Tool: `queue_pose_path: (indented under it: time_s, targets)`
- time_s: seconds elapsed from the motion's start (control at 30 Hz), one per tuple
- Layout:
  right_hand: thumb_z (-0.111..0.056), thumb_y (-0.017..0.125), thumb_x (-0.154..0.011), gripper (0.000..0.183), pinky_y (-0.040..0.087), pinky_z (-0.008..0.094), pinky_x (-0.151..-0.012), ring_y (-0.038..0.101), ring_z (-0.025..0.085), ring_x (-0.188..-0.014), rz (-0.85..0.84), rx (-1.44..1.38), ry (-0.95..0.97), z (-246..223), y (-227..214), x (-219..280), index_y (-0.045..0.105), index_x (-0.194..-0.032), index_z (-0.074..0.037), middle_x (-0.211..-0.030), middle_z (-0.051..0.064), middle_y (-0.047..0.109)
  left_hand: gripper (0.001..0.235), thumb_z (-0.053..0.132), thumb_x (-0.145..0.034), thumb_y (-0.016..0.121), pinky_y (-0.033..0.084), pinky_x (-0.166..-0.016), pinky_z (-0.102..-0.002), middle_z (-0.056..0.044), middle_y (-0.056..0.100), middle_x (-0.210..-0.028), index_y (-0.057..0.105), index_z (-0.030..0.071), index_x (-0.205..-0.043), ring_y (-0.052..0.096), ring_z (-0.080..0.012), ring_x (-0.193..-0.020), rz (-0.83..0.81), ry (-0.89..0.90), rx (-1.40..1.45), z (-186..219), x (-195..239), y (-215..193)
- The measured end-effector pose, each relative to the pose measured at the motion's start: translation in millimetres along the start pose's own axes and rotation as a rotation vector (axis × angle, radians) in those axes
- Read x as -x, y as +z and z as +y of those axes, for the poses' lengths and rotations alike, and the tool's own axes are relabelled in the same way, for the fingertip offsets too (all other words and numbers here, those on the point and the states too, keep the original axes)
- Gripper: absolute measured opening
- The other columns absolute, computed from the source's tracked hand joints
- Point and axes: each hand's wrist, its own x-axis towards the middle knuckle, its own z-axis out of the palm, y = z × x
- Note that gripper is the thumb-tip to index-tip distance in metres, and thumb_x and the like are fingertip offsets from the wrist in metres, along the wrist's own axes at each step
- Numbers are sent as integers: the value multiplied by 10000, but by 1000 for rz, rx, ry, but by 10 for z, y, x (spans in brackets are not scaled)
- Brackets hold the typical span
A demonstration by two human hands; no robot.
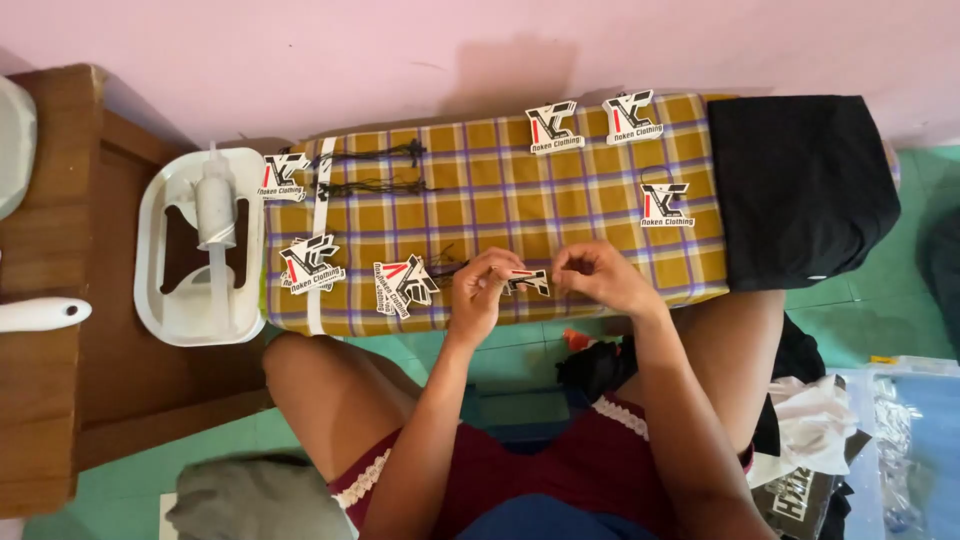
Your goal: The person sits on the floor and assembles clothing tags by threading black cords through them. They pick up tags, thread the cords, and arrange the finished tags in rows on a plaid-covered surface.
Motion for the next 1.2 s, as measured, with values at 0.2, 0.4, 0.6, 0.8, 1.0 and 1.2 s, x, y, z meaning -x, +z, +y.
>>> queue_pose_path:
  time_s: [0.2,0.4,0.6,0.8,1.0,1.2]
  targets:
    - [25,719,-875,46,519,272,-596,627,127,-604,125,129,47,84,-300,216,744,-883,-13,-635,65,668,414,371,-1027,636,605,-636,-332,-174,684,-908,718,1,-861,699,-184,-662,110,-15,38,-224,32,-85]
    - [42,685,-872,91,486,220,-554,594,101,-560,232,67,43,276,-522,297,735,-910,-23,-609,48,630,346,287,-1021,662,604,-623,-315,-193,675,-908,704,-23,-874,707,-194,-659,126,-50,33,-215,36,-66]
    - [-70,818,-873,122,499,296,-568,627,155,-655,229,346,57,-118,-328,226,793,-991,-50,-753,119,726,255,229,-944,766,606,-646,-305,-171,703,-925,725,-18,-896,718,-186,-676,112,-28,-50,-135,7,18]
    - [-259,857,-882,295,506,260,-602,614,121,-671,335,442,-114,150,-294,214,792,-1151,-157,-1057,41,741,117,74,-889,818,582,-703,-289,-116,711,-857,779,-3,-968,704,-152,-724,78,-26,-142,-45,35,42]
    - [-176,901,-772,677,518,481,-974,684,351,-1128,158,287,-221,-258,372,147,647,-1383,-35,-1257,188,719,103,68,-854,841,554,-800,-285,-60,768,-869,820,95,-952,710,-140,-805,43,15,-249,-96,74,47]
    - [-240,889,-771,431,546,435,-883,731,247,-943,145,354,-180,-427,521,148,781,-1145,-55,-978,145,794,185,20,-864,786,573,-811,-375,-93,771,-917,810,102,-1028,744,-275,-843,-20,150,-319,65,235,12]
